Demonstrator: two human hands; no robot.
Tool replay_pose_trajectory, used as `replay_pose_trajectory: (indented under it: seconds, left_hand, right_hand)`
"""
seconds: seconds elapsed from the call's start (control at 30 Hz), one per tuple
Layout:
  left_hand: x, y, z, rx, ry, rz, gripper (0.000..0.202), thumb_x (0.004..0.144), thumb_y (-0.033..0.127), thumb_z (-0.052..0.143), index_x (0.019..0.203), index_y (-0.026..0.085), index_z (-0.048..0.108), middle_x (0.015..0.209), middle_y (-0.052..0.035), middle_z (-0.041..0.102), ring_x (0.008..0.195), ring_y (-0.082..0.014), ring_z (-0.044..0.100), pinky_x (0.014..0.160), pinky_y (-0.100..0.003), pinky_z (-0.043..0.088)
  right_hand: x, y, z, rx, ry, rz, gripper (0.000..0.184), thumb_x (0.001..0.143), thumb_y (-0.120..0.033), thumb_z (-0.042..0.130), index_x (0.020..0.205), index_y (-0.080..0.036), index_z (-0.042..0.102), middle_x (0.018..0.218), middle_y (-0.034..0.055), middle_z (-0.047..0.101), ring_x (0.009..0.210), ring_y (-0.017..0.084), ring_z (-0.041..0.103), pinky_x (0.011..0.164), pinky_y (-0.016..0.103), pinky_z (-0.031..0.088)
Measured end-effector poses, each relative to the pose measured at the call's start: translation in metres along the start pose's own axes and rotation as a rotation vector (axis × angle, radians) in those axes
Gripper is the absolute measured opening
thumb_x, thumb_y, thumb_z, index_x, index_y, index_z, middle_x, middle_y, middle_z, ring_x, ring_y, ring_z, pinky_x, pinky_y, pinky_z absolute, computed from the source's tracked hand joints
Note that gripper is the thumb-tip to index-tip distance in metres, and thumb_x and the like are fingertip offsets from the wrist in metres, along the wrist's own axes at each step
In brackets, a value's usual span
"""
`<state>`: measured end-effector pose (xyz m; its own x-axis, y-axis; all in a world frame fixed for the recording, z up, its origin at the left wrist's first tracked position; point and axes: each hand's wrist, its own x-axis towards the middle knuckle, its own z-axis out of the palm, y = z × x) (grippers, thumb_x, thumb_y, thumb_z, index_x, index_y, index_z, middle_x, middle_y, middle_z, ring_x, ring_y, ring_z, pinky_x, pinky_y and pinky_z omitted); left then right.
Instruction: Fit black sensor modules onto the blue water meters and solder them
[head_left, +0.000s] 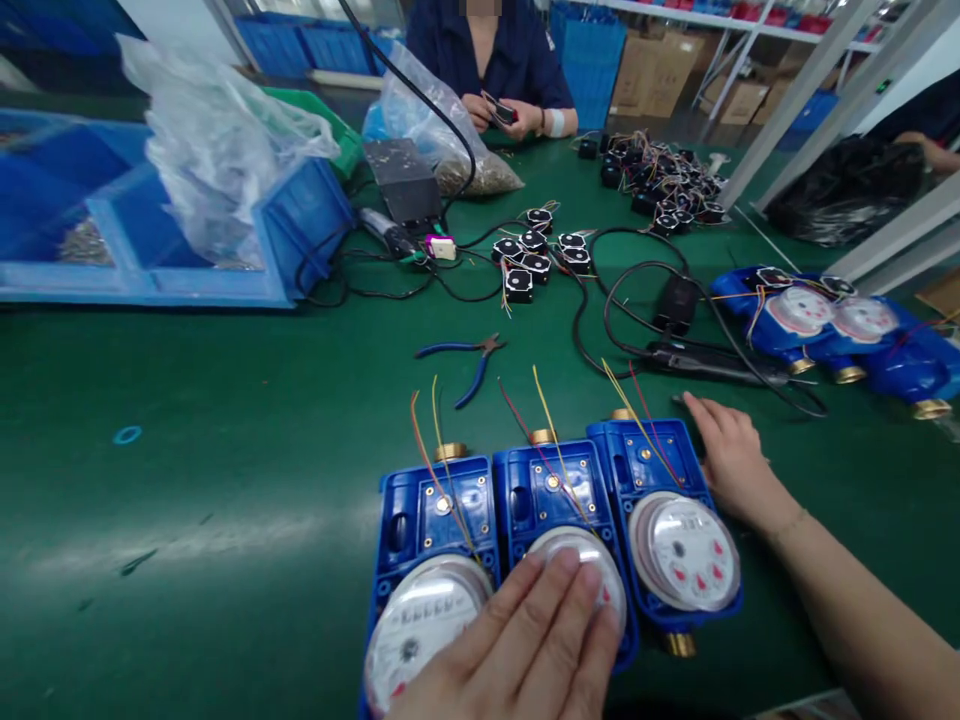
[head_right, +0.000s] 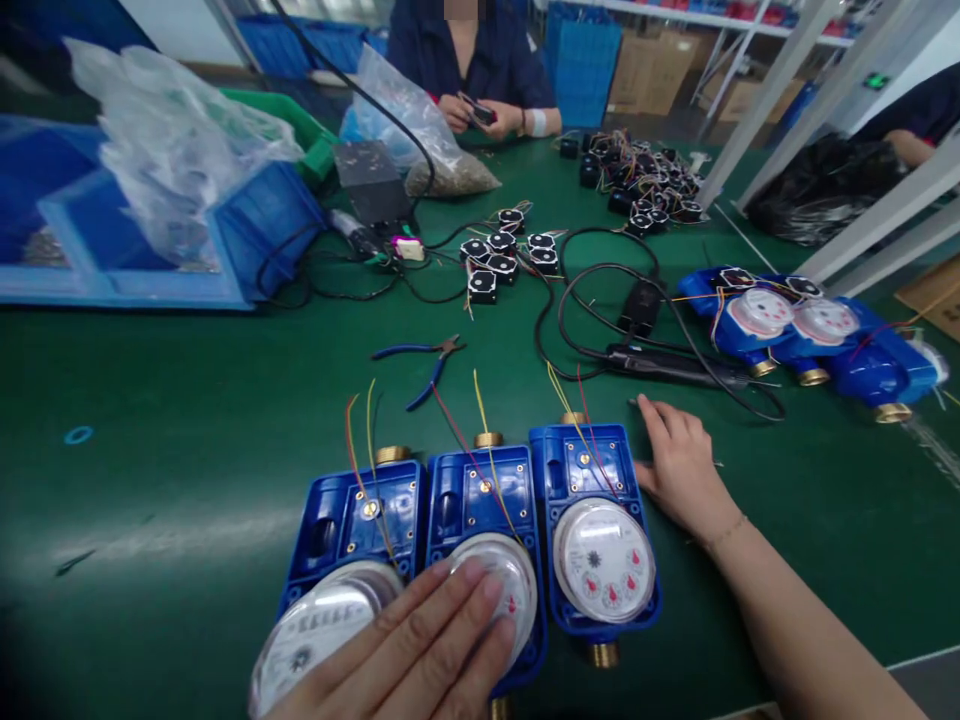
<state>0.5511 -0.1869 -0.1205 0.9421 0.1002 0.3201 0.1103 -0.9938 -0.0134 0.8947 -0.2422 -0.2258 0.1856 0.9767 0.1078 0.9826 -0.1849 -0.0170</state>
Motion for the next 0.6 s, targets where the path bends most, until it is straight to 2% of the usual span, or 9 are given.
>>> replay_pose_trajectory:
  seconds: [0.13, 0.3, 0.43, 0.5, 0.6]
  left_hand:
    - [-0.007, 0.011, 0.006, -0.058, 0.058, -0.082, 0.028, 0.094, 0.018, 0.046, 0.119, 0.015, 0.057, 0.122, -0.0081, 0.055, 0.116, -0.0231, 0.048, 0.1, -0.036, 0.041]
    - [-0.007, 0.015, 0.008, -0.067, 0.146, -0.105, 0.024, 0.093, 0.018, 0.049, 0.113, 0.013, 0.061, 0.118, -0.008, 0.058, 0.114, -0.0225, 0.05, 0.1, -0.036, 0.041]
    - [-0.01, 0.014, 0.009, -0.07, 0.173, -0.105, 0.022, 0.093, 0.019, 0.05, 0.11, 0.013, 0.062, 0.115, -0.0082, 0.06, 0.112, -0.0216, 0.052, 0.099, -0.034, 0.043]
    - [-0.011, 0.015, 0.01, -0.072, 0.202, -0.117, 0.021, 0.092, 0.019, 0.052, 0.109, 0.012, 0.062, 0.115, -0.0089, 0.06, 0.112, -0.022, 0.052, 0.099, -0.034, 0.043]
    - [-0.012, 0.018, 0.012, -0.076, 0.224, -0.121, 0.023, 0.091, 0.021, 0.052, 0.109, 0.011, 0.062, 0.117, -0.0109, 0.059, 0.113, -0.0235, 0.051, 0.099, -0.035, 0.043]
  right_hand:
    - [-0.003, 0.0, 0.001, -0.034, 0.014, -0.054, 0.066, 0.081, -0.03, 0.042, 0.14, -0.008, 0.023, 0.122, 0.0181, 0.043, 0.107, 0.031, 0.041, 0.09, 0.047, 0.04]
    - [-0.009, 0.006, 0.004, -0.045, 0.039, -0.132, 0.059, 0.082, -0.027, 0.036, 0.135, -0.003, 0.032, 0.117, 0.0217, 0.045, 0.105, 0.035, 0.043, 0.089, 0.05, 0.039]
    - [-0.013, 0.008, 0.003, -0.068, 0.045, -0.186, 0.059, 0.085, -0.026, 0.034, 0.14, -0.006, 0.023, 0.114, 0.0215, 0.047, 0.105, 0.034, 0.046, 0.089, 0.047, 0.04]
    - [-0.013, 0.008, -0.003, -0.085, 0.061, -0.173, 0.058, 0.087, -0.031, 0.034, 0.14, -0.008, 0.024, 0.108, 0.0202, 0.051, 0.099, 0.033, 0.049, 0.088, 0.045, 0.043]
    - [-0.012, 0.009, -0.025, -0.129, 0.156, -0.058, 0.055, 0.089, -0.047, 0.036, 0.133, -0.014, 0.04, 0.103, 0.0174, 0.056, 0.096, 0.033, 0.053, 0.08, 0.042, 0.047]
